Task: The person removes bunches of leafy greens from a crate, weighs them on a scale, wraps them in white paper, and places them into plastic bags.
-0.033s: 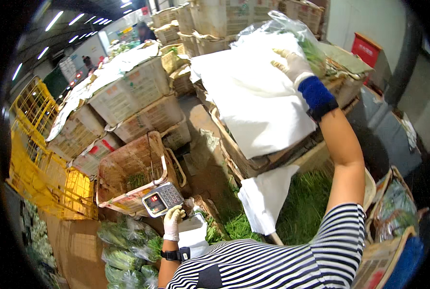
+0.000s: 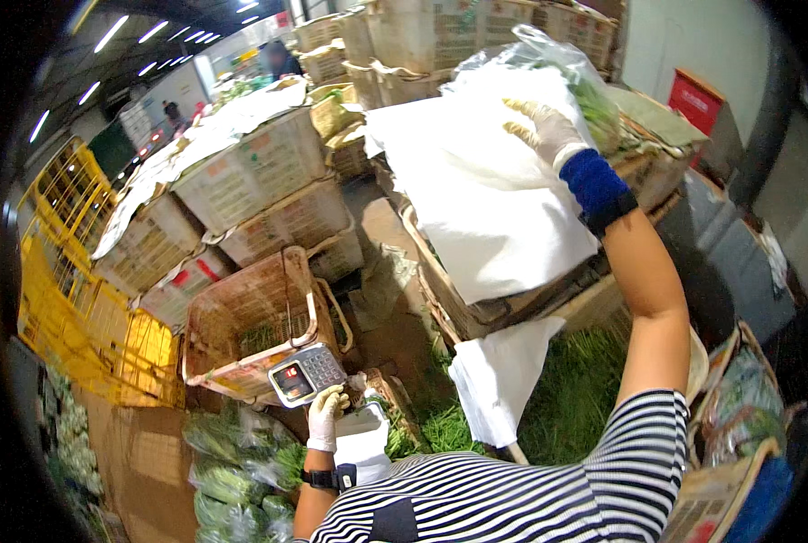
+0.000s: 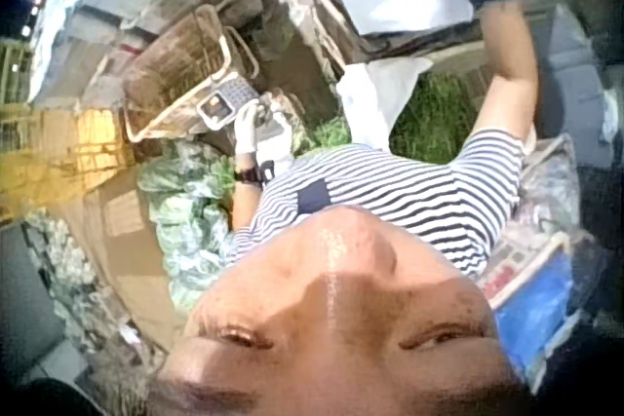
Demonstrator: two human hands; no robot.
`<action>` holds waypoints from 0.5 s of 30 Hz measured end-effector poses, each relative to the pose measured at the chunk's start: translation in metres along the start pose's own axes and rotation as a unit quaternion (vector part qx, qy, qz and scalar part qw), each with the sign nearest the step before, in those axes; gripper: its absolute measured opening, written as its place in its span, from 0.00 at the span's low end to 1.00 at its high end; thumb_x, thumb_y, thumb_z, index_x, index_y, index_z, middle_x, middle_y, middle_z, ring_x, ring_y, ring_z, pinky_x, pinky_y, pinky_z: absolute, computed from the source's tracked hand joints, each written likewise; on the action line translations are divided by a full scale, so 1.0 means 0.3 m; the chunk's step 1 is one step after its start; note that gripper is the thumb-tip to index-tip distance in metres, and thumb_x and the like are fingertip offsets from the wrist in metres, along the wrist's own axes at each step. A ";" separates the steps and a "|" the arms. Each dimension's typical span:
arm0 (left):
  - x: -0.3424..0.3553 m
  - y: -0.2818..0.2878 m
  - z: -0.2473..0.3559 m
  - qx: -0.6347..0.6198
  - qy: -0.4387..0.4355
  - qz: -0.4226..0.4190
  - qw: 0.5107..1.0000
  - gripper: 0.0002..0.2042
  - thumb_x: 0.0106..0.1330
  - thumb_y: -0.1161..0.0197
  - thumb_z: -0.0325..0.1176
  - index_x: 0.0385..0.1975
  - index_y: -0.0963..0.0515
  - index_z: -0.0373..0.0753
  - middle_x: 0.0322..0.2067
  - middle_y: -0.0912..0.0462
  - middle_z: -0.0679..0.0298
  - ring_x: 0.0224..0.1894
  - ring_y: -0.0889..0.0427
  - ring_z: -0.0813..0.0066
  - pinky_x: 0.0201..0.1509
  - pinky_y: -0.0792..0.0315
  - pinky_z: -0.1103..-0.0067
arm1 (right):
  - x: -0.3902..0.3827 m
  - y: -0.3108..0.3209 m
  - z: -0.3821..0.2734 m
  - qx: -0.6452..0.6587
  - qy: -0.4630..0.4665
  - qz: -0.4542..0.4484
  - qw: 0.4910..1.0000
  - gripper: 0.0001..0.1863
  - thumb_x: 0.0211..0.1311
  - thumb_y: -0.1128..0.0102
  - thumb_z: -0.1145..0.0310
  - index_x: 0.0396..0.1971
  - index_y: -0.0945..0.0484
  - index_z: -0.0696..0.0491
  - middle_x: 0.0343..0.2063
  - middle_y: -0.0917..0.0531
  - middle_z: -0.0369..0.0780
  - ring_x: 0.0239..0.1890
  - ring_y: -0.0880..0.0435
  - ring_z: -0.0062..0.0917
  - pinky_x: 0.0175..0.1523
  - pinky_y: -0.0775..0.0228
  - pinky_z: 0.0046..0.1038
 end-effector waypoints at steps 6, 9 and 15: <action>0.061 -0.113 0.108 0.030 -0.033 0.002 0.999 0.11 0.62 0.48 0.28 0.42 0.28 0.32 0.35 0.23 0.62 0.36 0.23 0.78 0.41 0.29 0.83 | 0.034 -0.088 -0.149 -0.152 0.131 -0.179 0.963 0.15 0.41 0.37 0.63 0.31 0.25 0.53 0.29 0.22 0.43 0.34 0.22 0.35 0.40 0.31 0.33; 0.111 -0.232 0.248 0.028 -0.079 -0.044 0.995 0.11 0.62 0.48 0.29 0.42 0.28 0.32 0.34 0.23 0.63 0.35 0.25 0.79 0.41 0.30 0.83 | 0.015 -0.048 -0.132 -0.170 0.189 -0.065 0.965 0.10 0.43 0.37 0.62 0.24 0.25 0.51 0.22 0.23 0.39 0.25 0.23 0.32 0.32 0.31 0.30; 0.054 -0.621 0.714 0.183 -0.272 -0.132 0.935 0.13 0.60 0.44 0.29 0.43 0.28 0.30 0.37 0.22 0.60 0.40 0.24 0.76 0.47 0.32 0.81 | -0.047 0.063 -0.237 -0.175 0.271 0.163 0.932 0.10 0.43 0.38 0.65 0.30 0.23 0.45 0.23 0.25 0.32 0.29 0.24 0.22 0.31 0.30 0.22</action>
Point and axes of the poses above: each hand's wrist, its own x-axis towards the middle knuckle, its own y-axis out of the back of the hand, z = x × y, the point moved 6 cm from there along x, towards the middle knuckle
